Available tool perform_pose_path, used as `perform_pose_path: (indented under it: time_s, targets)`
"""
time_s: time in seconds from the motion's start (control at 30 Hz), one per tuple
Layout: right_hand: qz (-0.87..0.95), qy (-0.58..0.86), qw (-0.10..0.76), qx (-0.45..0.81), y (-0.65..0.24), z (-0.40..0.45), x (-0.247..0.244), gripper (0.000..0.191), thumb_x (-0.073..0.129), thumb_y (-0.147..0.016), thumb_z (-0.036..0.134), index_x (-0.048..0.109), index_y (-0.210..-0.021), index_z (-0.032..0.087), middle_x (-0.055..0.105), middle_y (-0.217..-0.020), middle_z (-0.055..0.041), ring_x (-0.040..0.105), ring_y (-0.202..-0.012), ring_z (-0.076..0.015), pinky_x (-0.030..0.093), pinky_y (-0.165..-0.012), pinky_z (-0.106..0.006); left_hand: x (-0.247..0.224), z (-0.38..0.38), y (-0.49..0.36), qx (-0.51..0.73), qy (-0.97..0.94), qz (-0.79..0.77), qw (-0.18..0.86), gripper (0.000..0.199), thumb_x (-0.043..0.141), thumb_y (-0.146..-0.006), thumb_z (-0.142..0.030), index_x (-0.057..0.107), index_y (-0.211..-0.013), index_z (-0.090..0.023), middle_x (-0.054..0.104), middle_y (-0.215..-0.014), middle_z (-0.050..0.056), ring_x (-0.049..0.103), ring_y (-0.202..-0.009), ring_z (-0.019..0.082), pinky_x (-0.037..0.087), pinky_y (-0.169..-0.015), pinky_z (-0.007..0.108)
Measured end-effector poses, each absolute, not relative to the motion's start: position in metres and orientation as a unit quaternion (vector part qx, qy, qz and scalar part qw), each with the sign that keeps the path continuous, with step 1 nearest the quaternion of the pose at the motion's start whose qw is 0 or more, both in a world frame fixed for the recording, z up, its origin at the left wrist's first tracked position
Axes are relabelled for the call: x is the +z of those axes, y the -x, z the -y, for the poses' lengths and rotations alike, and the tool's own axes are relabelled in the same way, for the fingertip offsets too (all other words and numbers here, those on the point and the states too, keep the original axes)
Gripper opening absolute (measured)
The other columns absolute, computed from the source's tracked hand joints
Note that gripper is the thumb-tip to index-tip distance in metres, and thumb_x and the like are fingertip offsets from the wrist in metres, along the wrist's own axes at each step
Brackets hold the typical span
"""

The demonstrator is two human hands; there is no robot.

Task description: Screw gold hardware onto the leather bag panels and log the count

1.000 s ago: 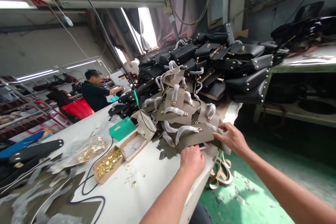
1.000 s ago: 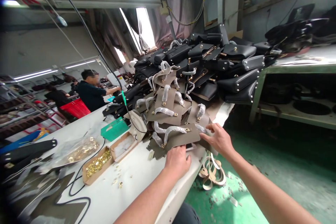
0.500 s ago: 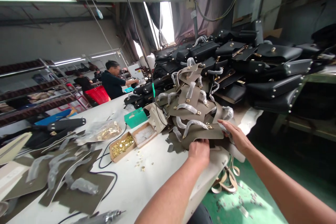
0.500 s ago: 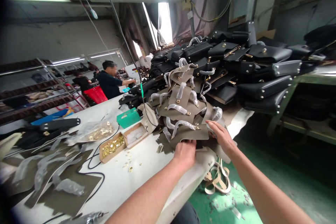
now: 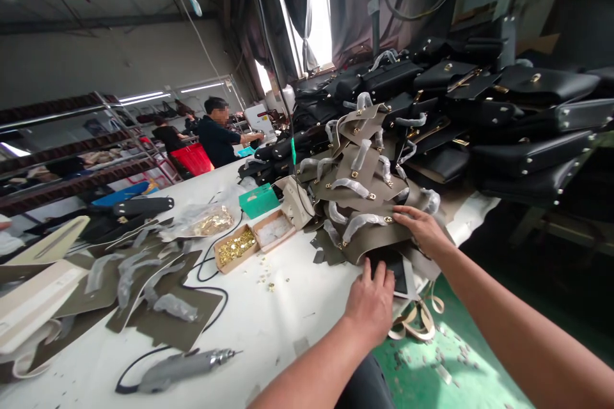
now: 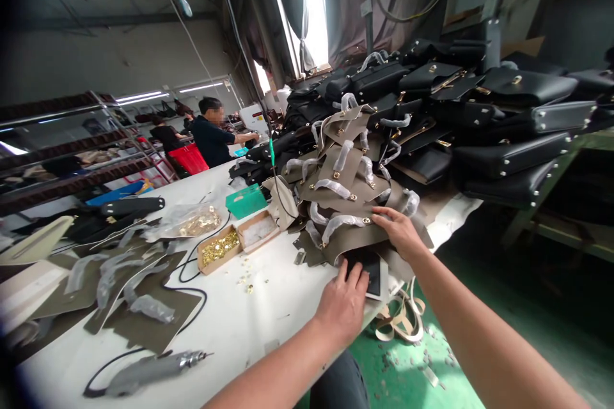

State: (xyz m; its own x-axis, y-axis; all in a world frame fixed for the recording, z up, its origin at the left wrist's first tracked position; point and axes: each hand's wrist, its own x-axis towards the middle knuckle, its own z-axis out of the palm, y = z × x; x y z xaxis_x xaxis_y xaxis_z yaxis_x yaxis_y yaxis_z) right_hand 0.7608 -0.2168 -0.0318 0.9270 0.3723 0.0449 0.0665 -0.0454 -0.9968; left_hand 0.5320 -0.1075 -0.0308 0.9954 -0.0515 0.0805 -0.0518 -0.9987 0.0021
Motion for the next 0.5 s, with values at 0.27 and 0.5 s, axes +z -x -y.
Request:
perform_pose_path:
  time_s: [0.27,0.5]
  targets:
    - [0.158,0.736,0.653,0.081,-0.756,0.203,-0.043,0.06,0.076,-0.074,0.062,0.079,-0.118,0.021,0.077,-0.089,-0.0035,0.064,-0.08,-0.0226,0.047,-0.072,-0.032,-0.033,0.1,-0.438,0.055,-0.996,0.028,0.068,0.053,0.038,-0.106,-0.046,0.045,-0.153,-0.021,0.046,-0.162,0.006,0.031,-0.154,0.034,0.039,-0.123,0.048]
    - [0.19,0.777,0.597,0.064,-0.735,0.193,-0.045,0.066,0.07,-0.076,0.066,0.077,-0.12,0.018,0.076,-0.094,-0.0086,0.068,-0.088,-0.0292,0.051,-0.079,-0.039,-0.021,0.105,-0.448,0.046,-0.996,0.001,0.081,0.07,0.057,-0.096,-0.041,0.036,-0.159,-0.019,0.038,-0.166,0.013,0.049,-0.136,0.036,0.048,-0.11,0.055]
